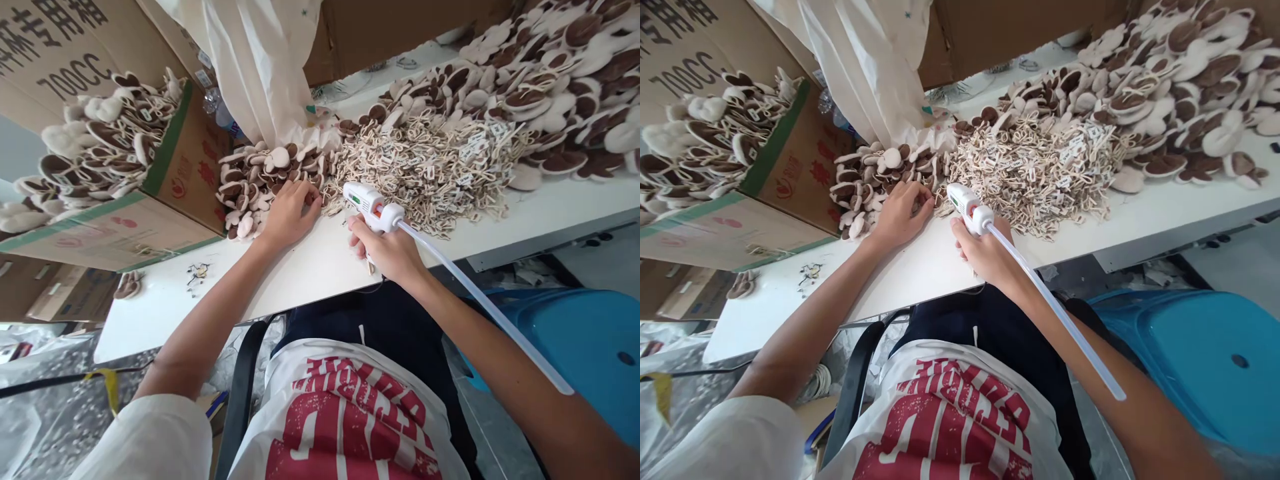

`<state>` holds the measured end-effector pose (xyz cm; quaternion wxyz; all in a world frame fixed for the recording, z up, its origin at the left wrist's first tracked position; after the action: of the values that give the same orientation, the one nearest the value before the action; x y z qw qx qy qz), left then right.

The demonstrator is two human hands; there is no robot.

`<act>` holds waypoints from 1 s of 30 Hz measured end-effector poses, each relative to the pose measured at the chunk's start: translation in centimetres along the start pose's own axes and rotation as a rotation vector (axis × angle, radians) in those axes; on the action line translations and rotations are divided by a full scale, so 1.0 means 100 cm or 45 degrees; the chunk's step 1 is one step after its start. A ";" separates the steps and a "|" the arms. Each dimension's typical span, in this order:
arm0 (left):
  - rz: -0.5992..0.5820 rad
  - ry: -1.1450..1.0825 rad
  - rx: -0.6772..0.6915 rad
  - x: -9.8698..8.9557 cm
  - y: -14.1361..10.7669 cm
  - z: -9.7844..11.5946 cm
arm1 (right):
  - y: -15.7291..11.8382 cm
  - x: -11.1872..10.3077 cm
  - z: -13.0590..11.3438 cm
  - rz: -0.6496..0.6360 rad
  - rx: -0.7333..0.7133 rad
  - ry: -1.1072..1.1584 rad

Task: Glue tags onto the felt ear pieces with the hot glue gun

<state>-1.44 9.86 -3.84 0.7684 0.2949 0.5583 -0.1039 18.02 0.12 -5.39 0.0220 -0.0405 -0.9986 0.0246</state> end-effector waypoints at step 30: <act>0.014 0.020 0.012 -0.002 0.001 0.000 | 0.000 0.000 0.000 -0.011 -0.012 -0.014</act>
<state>-1.50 9.94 -3.59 0.7632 0.3024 0.5623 -0.1001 18.00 0.13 -5.34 0.0165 -0.0360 -0.9990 0.0202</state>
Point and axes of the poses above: each hand's wrist, its own y-axis towards the middle knuckle, its own x-axis out of the palm, z = x × y, the point moved 3 cm from there along y, towards the middle knuckle, and after that the axes turned 2 degrees about y, right-handed, at the moved point
